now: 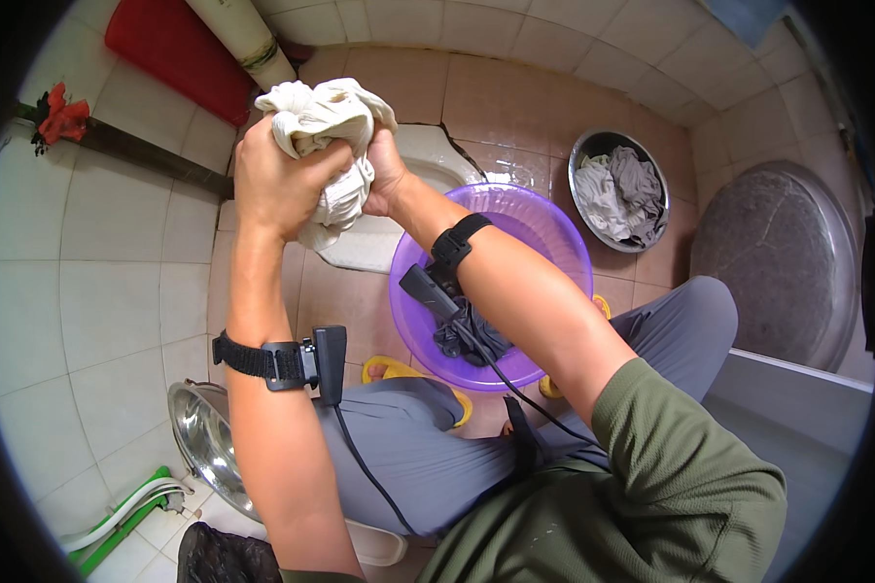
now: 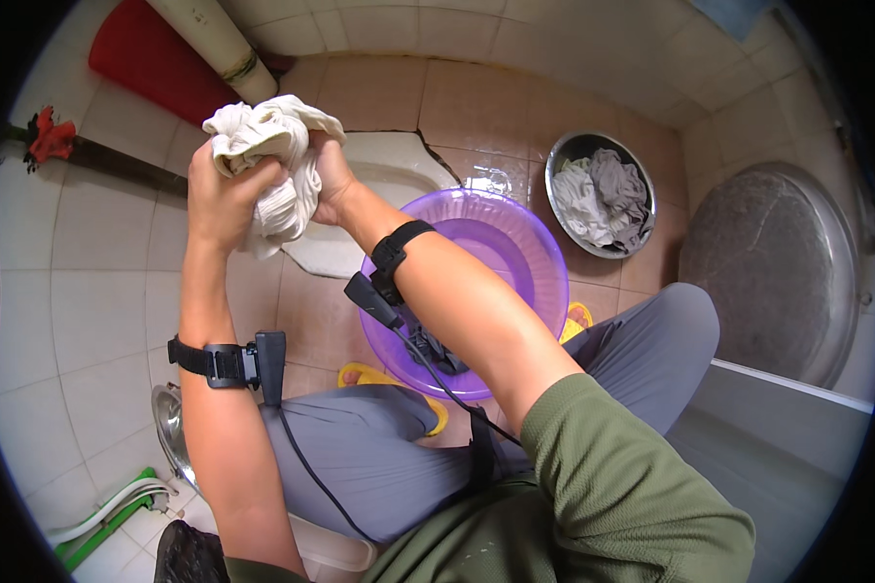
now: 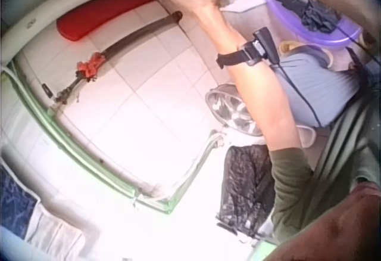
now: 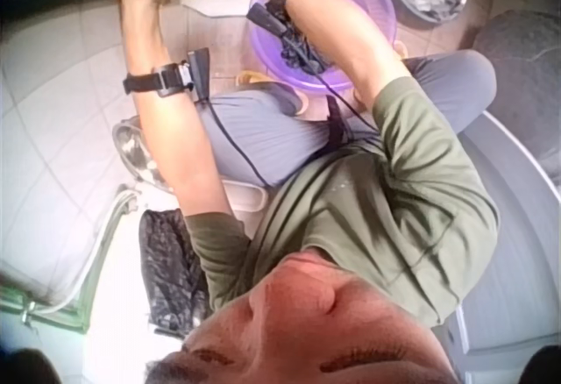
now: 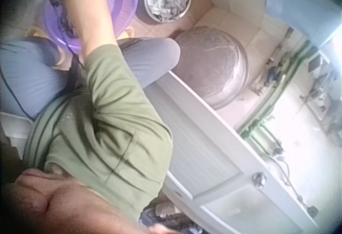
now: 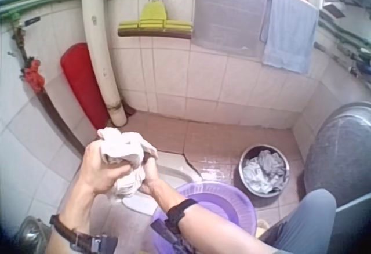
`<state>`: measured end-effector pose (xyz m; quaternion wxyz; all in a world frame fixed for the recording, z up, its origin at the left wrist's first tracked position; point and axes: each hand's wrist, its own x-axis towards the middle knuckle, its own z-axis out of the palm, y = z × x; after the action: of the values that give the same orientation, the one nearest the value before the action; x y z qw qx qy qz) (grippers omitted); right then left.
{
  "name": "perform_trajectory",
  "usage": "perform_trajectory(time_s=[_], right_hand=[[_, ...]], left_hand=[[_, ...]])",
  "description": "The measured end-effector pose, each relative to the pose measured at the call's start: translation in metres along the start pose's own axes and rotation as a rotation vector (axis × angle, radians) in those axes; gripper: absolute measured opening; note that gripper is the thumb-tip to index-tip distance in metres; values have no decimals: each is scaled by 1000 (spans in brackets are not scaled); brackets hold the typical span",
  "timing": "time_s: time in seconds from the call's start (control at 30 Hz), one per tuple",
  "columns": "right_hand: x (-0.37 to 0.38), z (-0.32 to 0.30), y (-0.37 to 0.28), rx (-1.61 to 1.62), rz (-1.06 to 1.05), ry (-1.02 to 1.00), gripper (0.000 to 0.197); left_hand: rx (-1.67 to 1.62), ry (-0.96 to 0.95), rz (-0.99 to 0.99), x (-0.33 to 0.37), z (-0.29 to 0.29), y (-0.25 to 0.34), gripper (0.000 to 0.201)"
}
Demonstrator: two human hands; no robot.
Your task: The person washes clothes in a purple basin with water and then wrings them out by hand.
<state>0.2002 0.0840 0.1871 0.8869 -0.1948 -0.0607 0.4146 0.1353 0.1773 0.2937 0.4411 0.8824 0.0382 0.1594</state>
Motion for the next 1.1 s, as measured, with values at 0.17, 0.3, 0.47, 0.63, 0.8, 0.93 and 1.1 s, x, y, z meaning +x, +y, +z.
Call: perform_trajectory(time_s=[0.17, 0.3, 0.47, 0.63, 0.8, 0.93, 1.1], right_hand=[[-10, 31, -1, -54, 127, 4, 63], [-5, 40, 19, -108, 110, 58, 75], [1, 36, 36, -56, 51, 12, 68], [13, 13, 48, -71, -137, 35, 40], [21, 1, 50, -79, -178, 207, 35], [2, -12, 38, -46, -98, 236, 44], [-45, -5, 15, 43, -46, 158, 56]], left_hand=[[159, 230, -36, -7, -1, -18, 43], [158, 331, -50, -3, 13, -21, 44], [196, 370, -31, -6, 12, -38, 44], [155, 350, -7, -2, 21, -36, 38], [217, 306, -154, 2, 28, -40, 39], [441, 141, -401, 8, 42, -17, 40], [191, -35, -366, 12, 46, -25, 39]])
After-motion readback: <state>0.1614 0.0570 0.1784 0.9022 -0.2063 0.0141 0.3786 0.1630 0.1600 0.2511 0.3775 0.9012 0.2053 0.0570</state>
